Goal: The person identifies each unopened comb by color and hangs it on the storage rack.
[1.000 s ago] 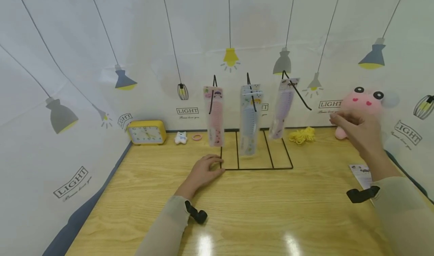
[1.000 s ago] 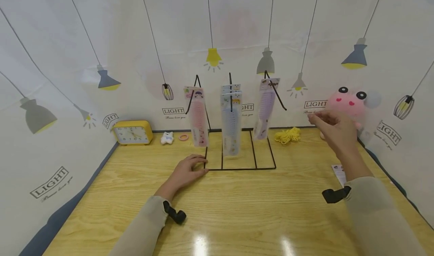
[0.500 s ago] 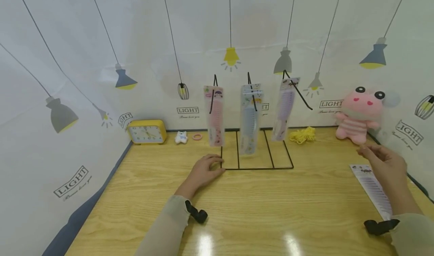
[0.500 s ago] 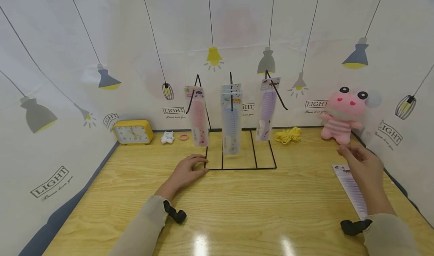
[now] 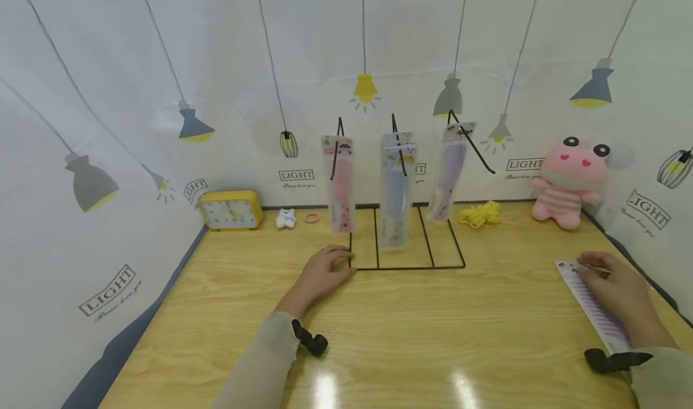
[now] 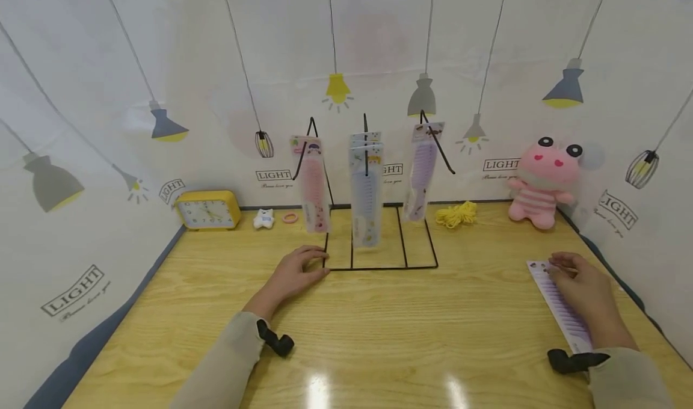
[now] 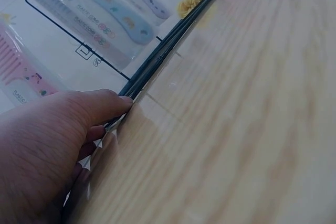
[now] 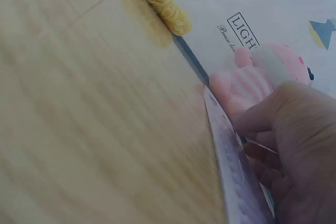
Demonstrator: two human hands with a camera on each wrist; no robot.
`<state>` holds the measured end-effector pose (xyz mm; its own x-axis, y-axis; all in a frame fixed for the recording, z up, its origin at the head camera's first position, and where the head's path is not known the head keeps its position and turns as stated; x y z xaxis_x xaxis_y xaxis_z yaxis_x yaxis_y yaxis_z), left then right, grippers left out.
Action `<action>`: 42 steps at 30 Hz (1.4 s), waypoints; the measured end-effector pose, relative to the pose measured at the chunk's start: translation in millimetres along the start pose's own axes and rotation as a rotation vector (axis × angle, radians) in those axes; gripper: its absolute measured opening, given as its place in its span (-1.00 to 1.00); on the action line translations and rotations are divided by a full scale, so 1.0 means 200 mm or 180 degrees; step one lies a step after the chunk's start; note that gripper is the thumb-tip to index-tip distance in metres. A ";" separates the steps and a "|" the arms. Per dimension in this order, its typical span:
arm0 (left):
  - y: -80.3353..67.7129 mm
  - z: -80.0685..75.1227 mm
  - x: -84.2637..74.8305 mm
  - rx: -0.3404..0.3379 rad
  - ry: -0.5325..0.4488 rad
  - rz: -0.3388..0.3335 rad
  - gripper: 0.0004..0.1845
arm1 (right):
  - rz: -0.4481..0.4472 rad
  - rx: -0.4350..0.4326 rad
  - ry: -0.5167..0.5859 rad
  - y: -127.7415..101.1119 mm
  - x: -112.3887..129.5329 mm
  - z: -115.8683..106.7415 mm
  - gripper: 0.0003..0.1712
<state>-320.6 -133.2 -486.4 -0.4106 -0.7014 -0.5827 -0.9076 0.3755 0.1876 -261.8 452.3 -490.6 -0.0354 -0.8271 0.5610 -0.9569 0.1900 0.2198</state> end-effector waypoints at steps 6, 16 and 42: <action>0.01 0.00 0.00 0.0015 -0.0005 0.0000 -0.56 | -0.0181 0.0275 -0.0142 0.00 0.02 0.00 -0.23; 0.01 -0.01 -0.02 0.0010 0.0016 -0.0015 -0.56 | -0.0109 0.0417 -0.0124 0.01 0.04 -0.02 -0.12; 0.00 0.00 0.00 0.0002 -0.0026 0.0001 -0.57 | 0.0457 0.0141 -0.0064 0.00 0.03 -0.03 -0.16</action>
<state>-320.8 -133.4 -486.8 -0.4101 -0.6963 -0.5891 -0.9075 0.3760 0.1874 -259.7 450.3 -482.4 -0.1782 -0.8035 0.5680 -0.9533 0.2840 0.1026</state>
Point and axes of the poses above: each hand's wrist, its own y-axis towards the middle knuckle, its own z-axis out of the palm, x = y × z, the point moved 2 cm from there along y, towards the middle knuckle, and after that the axes turned 1 degree about -y, right-handed, at the moved point
